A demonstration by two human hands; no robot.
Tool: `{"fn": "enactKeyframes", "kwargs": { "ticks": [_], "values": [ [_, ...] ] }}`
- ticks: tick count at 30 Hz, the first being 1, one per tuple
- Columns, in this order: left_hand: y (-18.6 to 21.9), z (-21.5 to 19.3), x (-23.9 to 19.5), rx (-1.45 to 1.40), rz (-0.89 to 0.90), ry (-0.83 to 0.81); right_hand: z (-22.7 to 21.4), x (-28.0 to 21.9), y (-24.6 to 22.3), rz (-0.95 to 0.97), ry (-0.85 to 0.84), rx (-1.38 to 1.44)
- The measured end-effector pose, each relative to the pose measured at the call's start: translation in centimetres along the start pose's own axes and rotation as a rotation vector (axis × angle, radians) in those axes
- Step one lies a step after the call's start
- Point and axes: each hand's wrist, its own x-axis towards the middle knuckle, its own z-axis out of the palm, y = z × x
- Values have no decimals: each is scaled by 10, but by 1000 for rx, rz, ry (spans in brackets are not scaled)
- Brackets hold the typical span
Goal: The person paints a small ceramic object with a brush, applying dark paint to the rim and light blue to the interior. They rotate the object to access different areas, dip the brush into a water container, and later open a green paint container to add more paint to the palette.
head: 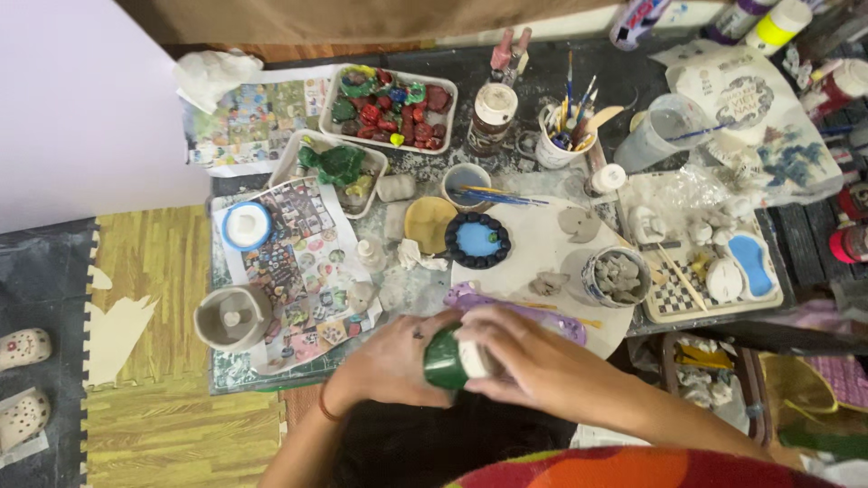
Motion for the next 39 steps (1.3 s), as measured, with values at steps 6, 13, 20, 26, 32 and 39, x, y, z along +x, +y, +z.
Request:
{"fn": "enactKeyframes", "kwargs": {
  "ticks": [6, 13, 20, 26, 32, 39],
  "values": [
    [-51, -4, 13, -225, 191, -321, 7, -9, -1, -176, -26, -65],
    [-44, -16, 40, -189, 154, -324, 10, -9, 8, -187, 114, -171],
    [-13, -16, 37, 142, 50, 50, -5, 1, 12, 395, 117, 168],
    [-33, -34, 39, -3, 88, -272, 8, -14, 23, 170, -32, -4],
    [-64, -28, 57, -328, 308, -458, 22, -20, 24, -82, 65, -18],
    [-27, -21, 50, 25, 119, -8, -4, -7, 17, 467, 108, 116]
  ]
}}
